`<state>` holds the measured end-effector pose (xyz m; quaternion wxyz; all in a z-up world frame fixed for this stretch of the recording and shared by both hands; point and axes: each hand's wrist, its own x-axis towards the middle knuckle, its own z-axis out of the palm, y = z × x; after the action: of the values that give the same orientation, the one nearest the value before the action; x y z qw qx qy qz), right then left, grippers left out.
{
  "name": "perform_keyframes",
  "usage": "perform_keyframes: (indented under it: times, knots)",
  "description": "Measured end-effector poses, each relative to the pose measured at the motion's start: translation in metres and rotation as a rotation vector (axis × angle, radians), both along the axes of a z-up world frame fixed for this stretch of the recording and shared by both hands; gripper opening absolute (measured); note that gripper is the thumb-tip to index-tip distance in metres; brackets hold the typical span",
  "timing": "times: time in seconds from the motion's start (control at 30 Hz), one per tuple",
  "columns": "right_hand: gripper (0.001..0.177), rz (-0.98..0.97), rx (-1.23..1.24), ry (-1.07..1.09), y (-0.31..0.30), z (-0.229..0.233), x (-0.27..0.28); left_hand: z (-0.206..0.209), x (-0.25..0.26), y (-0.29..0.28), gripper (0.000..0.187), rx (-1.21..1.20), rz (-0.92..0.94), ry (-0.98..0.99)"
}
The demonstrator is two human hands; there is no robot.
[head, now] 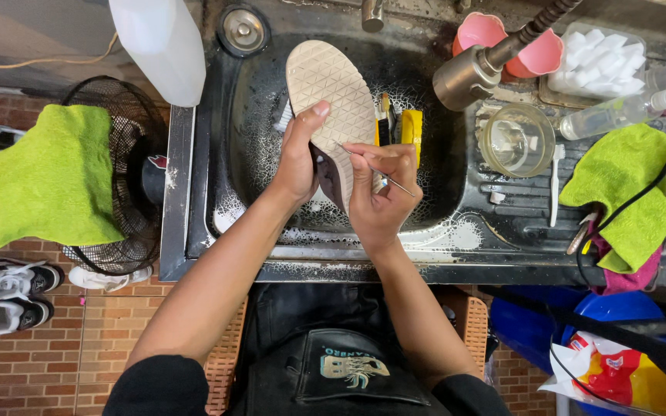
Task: The person cleans the sole of a single sneaker in a sink. They first use a small metal tool to pick at the tread, then scrub the entire sole with a brush while rinsing under running water.
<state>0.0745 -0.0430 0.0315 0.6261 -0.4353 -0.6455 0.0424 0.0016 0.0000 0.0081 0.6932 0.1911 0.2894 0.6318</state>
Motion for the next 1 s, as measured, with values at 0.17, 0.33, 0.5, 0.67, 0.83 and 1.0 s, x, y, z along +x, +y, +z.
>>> perform_keyframes:
  times: [0.17,0.33,0.5,0.67,0.83,1.0]
  knots:
    - [0.018,0.019,-0.008,0.053,0.0,-0.002,-0.002,-0.002,0.0,0.0,0.025,0.003,0.006,-0.011]
    - [0.018,0.021,-0.011,0.044,-0.001,0.003,-0.001,-0.001,0.001,-0.002,0.026,-0.002,0.0,-0.014]
    - [0.018,0.021,-0.007,0.038,-0.001,0.001,-0.002,-0.018,0.001,0.002,0.024,0.001,0.0,-0.009]
    - [0.018,0.03,0.001,0.026,0.0,-0.002,-0.001,-0.024,0.0,0.003,0.029,0.026,-0.017,0.012]
    - [0.017,0.023,-0.015,0.068,0.001,-0.005,-0.003,-0.023,-0.003,0.005,0.037,0.003,-0.011,-0.053]
    - [0.011,0.045,0.038,0.333,0.004,-0.018,0.012,-0.039,-0.005,0.014,0.04,-0.057,0.005,-0.148]
